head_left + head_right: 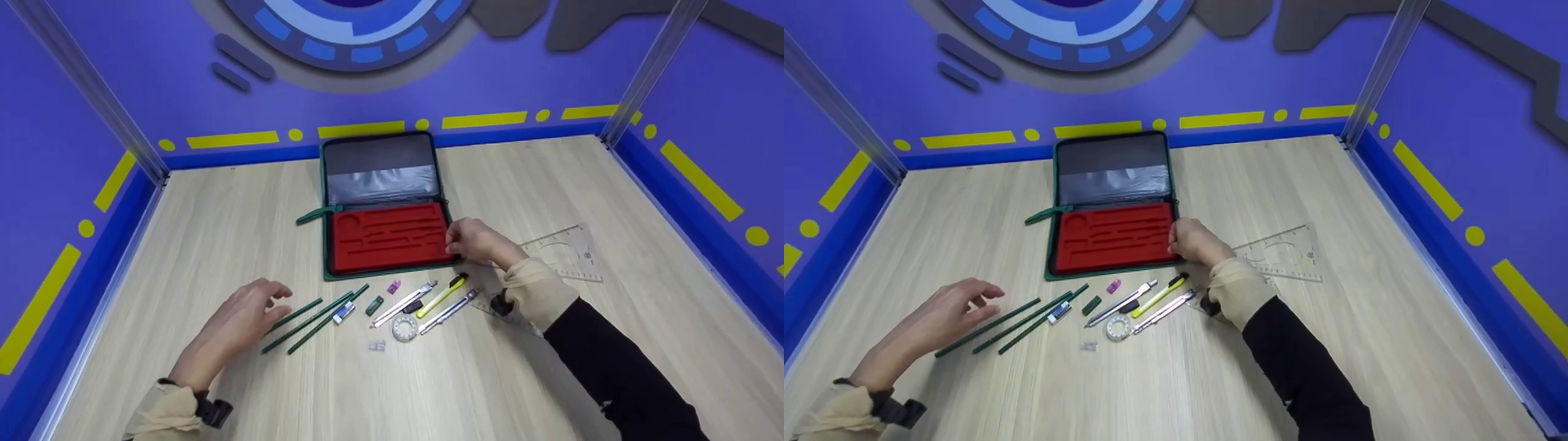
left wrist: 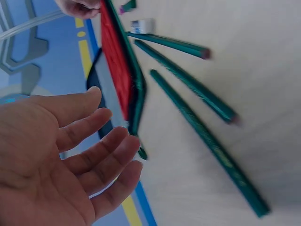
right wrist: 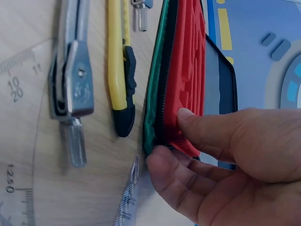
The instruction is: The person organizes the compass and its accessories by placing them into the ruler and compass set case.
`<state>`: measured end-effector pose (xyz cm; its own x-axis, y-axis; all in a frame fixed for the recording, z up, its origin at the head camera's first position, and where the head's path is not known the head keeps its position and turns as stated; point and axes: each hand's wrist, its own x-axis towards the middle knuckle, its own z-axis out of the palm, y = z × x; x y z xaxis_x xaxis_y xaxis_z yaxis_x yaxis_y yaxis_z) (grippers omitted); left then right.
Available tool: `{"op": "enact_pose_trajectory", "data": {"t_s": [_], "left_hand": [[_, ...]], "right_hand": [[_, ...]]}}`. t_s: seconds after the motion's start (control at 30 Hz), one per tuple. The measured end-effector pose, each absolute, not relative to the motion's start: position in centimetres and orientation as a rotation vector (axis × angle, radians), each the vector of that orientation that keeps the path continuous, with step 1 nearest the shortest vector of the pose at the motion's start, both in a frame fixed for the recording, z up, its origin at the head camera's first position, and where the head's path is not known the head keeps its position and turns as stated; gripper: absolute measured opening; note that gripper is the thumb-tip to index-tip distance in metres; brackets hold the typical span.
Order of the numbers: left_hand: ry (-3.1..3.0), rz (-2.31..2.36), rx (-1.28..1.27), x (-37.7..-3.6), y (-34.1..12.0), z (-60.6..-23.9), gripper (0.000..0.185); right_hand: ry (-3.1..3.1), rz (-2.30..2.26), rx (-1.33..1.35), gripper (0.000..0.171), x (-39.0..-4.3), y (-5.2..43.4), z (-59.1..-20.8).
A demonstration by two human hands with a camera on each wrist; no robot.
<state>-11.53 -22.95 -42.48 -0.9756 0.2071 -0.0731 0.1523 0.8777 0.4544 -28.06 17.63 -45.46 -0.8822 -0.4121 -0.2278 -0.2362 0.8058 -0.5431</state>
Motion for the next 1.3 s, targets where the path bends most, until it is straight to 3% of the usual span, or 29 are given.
{"op": "enact_pose_trajectory", "data": {"t_s": [0.33,0.63,0.8,1.3], "left_hand": [[2.934,0.546,0.252,-11.3,-24.6,-44.8,0.028],[2.972,0.487,0.224,-11.1,-24.6,-46.2,0.028],[2.945,0.476,0.183,-11.3,-24.4,-46.2,0.031],[2.969,0.506,0.168,-11.4,-24.6,-46.8,0.020]], "right_hand": [[2.648,-0.548,-0.602,0.008,-27.9,17.3,-44.5],[2.683,-0.649,-0.520,0.014,-27.8,17.4,-45.2],[2.695,-0.679,-0.498,0.006,-28.0,17.5,-45.3],[2.749,-0.765,-0.585,0.007,-27.5,17.5,-45.6]]}}
